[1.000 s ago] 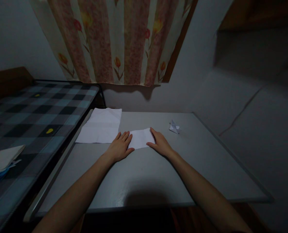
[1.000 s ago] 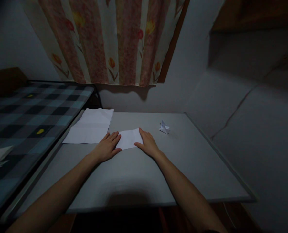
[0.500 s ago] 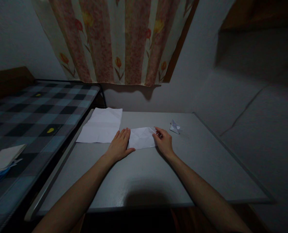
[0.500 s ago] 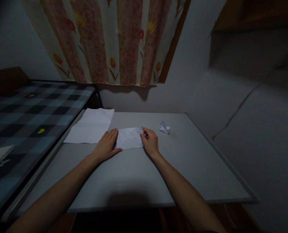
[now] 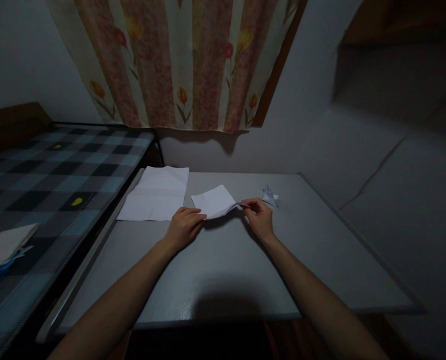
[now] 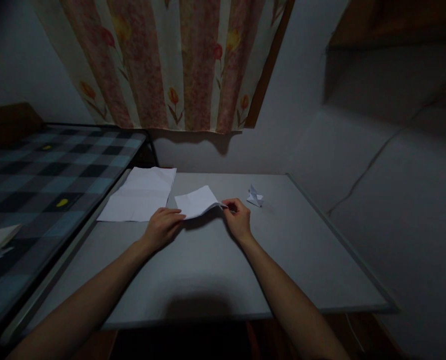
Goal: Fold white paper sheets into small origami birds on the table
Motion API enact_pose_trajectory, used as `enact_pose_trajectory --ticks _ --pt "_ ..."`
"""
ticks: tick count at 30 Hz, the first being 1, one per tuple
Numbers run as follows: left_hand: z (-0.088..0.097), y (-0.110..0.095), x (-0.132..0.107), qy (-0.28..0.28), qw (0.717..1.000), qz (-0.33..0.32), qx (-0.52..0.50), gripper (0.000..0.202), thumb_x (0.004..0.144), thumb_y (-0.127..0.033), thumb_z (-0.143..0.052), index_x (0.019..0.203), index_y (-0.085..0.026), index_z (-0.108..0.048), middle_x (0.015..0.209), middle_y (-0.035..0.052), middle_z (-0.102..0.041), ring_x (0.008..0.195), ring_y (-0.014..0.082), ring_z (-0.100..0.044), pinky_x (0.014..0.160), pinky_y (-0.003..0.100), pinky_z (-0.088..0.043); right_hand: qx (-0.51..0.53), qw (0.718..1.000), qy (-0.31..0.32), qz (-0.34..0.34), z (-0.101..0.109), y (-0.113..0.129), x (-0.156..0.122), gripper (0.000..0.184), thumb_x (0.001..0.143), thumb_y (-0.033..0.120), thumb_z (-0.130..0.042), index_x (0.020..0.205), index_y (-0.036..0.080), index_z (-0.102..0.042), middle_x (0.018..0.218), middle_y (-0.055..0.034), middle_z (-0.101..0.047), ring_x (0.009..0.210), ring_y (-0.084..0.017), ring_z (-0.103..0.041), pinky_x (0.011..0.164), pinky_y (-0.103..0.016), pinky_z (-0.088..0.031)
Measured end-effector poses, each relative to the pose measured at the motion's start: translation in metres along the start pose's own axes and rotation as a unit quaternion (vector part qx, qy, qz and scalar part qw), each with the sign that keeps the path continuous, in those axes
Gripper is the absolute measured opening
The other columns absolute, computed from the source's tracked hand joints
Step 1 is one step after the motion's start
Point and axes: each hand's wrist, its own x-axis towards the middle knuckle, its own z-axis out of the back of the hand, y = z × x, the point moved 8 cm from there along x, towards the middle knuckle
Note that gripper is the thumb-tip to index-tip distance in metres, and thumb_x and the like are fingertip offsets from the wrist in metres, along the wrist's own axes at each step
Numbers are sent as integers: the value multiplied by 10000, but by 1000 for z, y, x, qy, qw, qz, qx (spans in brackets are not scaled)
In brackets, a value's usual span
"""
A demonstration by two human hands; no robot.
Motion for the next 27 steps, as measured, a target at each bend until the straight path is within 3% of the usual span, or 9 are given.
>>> enact_pose_trajectory --ticks 2,4,6,8,10,12,17,21,27 --pt "-2 -4 -1 0 1000 -22 -5 127 890 -239 -546 931 -194 -657 844 45 -733 891 190 -673 772 343 -475 5 998 66 16 -1 6 1 103 726 187 -573 812 188 -630 915 -61 -687 887 -201 -649 866 -399 -491" --pt "-7 -9 -1 18 999 -41 2 140 895 -252 -541 916 -193 -667 827 48 -729 867 185 -674 756 335 -473 -18 983 176 49 -5 17 -4 225 711 173 -566 917 208 -649 1140 -89 -640 1101 -233 -584 977 -450 -424" --pt "-13 -15 -1 47 997 -59 13 162 908 -250 -518 919 -194 -670 830 54 -725 856 181 -670 750 330 -467 -85 944 307 89 -13 27 -17 443 676 220 -645 1118 250 -627 1392 -95 -476 1329 -274 -378 1075 -500 -306" --pt "-19 -20 0 81 994 -68 22 187 923 -243 -490 923 -193 -670 834 58 -719 842 176 -664 748 326 -460 -160 907 376 104 -18 29 -30 623 647 324 -739 1241 248 -568 1464 -116 -385 1396 -303 -251 1097 -543 -238" --pt "-23 -23 0 106 992 -67 27 208 934 -249 -467 929 -194 -668 836 58 -715 822 175 -656 740 325 -456 -233 893 367 118 -20 29 -35 666 603 431 -793 1208 236 -595 1448 -136 -407 1399 -330 -232 1096 -594 -172" --pt "-24 -24 1 113 992 -58 24 222 941 -269 -456 937 -196 -665 816 54 -710 797 175 -648 725 326 -452 -273 881 361 136 -29 29 -41 538 599 470 -802 1063 235 -665 1403 -128 -469 1376 -337 -281 1087 -614 -146" --pt "-22 -20 -1 96 995 -30 -7 224 940 -294 -464 998 -183 -649 772 48 -693 723 164 -626 689 315 -447 -289 891 320 144 -44 25 -42 129 831 338 -641 859 220 -686 1254 -83 -605 1274 -266 -436 1072 -565 -185" --pt "-25 -15 -1 107 994 -11 -4 242 945 -297 -446 1051 -186 -634 772 44 -681 728 167 -611 699 319 -437 -316 901 271 124 -44 19 -37 196 895 325 -548 814 198 -674 1119 -75 -647 1154 -239 -506 1053 -526 -208" --pt "-30 -15 1 154 988 -12 31 234 938 -295 -456 992 -211 -667 814 58 -658 845 203 -554 744 351 -414 -387 893 206 107 -44 12 -33 233 843 397 -605 903 176 -643 1062 -102 -620 1076 -268 -507 1005 -489 -271"
